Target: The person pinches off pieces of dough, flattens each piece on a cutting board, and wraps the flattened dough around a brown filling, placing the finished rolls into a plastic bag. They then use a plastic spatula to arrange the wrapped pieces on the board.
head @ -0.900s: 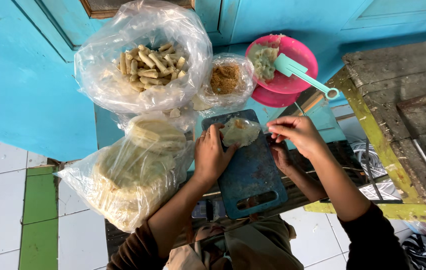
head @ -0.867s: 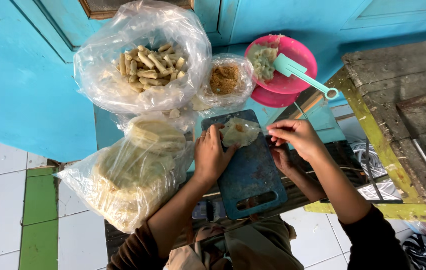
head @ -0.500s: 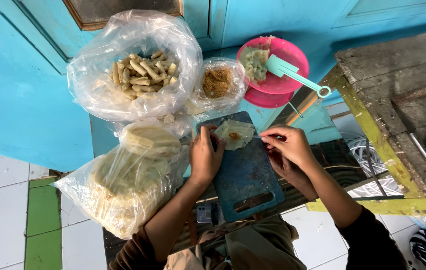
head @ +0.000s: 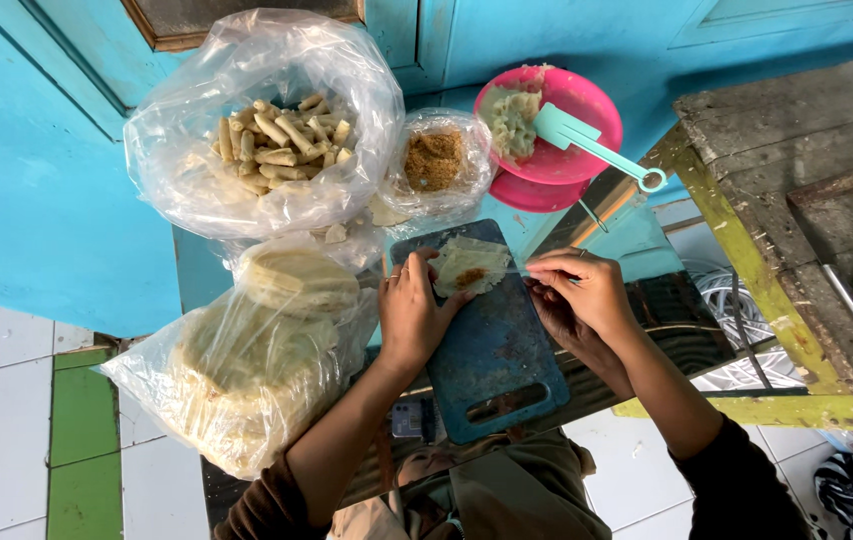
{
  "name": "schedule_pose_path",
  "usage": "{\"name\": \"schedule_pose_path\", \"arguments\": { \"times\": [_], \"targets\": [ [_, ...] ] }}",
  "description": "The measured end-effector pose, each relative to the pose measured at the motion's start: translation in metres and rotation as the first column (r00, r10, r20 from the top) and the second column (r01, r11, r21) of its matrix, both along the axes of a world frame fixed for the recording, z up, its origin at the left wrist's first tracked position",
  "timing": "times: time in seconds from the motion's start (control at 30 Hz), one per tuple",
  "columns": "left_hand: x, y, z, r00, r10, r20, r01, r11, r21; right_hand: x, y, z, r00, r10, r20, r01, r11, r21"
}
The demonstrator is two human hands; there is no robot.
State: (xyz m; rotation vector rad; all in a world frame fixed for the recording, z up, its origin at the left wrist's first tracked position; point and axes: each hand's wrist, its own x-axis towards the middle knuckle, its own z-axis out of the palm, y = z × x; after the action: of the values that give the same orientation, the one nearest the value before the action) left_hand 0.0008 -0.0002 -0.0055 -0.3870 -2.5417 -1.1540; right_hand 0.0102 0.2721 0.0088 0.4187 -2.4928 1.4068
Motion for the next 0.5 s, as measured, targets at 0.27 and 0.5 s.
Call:
{"name": "schedule_pose_path", "arguments": {
  "times": [0.27,0.5],
  "targets": [
    [0.006,0.002,-0.003,0.999,-0.047,-0.004,0.047,0.999,0.019,0.002,0.004,0.0,0.998,0.022,0.062,-0.016,0.995,-0.101],
    [0.013,0.01,0.006,0.999,-0.009,-0.05,0.012,0.998,0.061,-0.02,-0.006,0.046,0.975,0.031,0.218,0.022,0.971,-0.24]
  ]
}}
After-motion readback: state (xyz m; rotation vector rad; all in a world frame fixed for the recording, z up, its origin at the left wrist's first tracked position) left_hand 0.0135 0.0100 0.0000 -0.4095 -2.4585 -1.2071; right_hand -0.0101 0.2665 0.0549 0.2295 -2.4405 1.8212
